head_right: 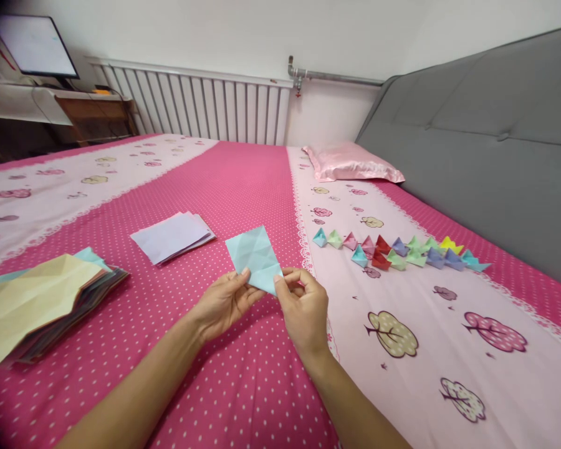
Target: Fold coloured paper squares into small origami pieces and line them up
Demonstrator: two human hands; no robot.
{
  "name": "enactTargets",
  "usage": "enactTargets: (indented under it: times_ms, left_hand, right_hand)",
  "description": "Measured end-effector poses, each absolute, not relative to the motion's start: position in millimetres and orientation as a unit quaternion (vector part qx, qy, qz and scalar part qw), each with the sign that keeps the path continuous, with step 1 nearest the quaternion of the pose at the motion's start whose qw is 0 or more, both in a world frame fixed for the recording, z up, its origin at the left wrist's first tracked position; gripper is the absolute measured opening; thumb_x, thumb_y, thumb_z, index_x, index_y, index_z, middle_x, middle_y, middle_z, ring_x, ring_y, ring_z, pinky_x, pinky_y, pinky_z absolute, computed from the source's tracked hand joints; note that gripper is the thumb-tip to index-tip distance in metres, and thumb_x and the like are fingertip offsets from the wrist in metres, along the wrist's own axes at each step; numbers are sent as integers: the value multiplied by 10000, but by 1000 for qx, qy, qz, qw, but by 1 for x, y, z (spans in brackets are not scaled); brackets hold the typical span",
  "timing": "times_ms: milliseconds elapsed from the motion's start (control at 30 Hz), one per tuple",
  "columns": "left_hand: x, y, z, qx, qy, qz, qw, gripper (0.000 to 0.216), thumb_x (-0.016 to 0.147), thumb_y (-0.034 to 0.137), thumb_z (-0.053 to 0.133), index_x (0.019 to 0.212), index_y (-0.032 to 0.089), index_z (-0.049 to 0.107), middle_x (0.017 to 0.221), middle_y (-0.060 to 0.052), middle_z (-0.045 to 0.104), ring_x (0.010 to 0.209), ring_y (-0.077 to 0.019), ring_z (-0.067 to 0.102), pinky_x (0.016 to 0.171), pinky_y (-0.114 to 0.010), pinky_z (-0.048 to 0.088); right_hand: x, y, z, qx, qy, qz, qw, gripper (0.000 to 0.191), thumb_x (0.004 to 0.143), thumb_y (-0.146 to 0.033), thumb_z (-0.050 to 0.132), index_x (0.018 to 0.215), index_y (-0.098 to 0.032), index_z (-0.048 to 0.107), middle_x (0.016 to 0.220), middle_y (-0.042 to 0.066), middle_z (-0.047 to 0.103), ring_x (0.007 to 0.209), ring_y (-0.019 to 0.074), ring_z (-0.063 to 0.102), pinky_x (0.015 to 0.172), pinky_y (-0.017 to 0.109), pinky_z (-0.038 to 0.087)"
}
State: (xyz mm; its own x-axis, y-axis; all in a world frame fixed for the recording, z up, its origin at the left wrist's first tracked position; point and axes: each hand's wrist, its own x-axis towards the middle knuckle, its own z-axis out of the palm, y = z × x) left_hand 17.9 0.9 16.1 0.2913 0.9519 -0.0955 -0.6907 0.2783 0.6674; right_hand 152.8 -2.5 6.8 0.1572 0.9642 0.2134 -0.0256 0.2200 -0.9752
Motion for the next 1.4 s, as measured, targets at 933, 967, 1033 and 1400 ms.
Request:
enactTargets:
  times_ms: [933,967,1033,1400]
  left_hand:
    - [16,4,8,352,271,549,708,199,790,255,602,853,82,677,906,-115,698,866,-153,645,856,-238,474]
    - [16,4,8,365,277,544,703,211,785,271,606,853,86,681,903,-115,699,856,-153,645,841,-239,478]
    - [15,3,8,386,293,533,694,223,783,292,607,856,97,686,895,-113,701,825,-149,646,793,-235,489]
    - [12,2,12,442,381,511,632,183,658,268,723,759,119,696,733,-70,691,606,-106,584,568,-196,424]
  right_hand:
    - [152,-5,11,-461,-513,393,608,177,706,-276,660,653,-170,529,783,16,612,687,139,610,660,269,499]
    - [153,-5,11,-461,-514,395,606,179,707,-279,660,656,-172,525,764,13,611,680,140,608,658,272,499]
    - [154,-5,11,-462,-515,397,603,180,712,-283,658,663,-177,521,740,8,608,669,139,602,650,273,496]
    - [158,-1,16,-460,-538,341,619,194,682,-245,684,781,-191,527,750,-11,574,737,130,586,706,265,484]
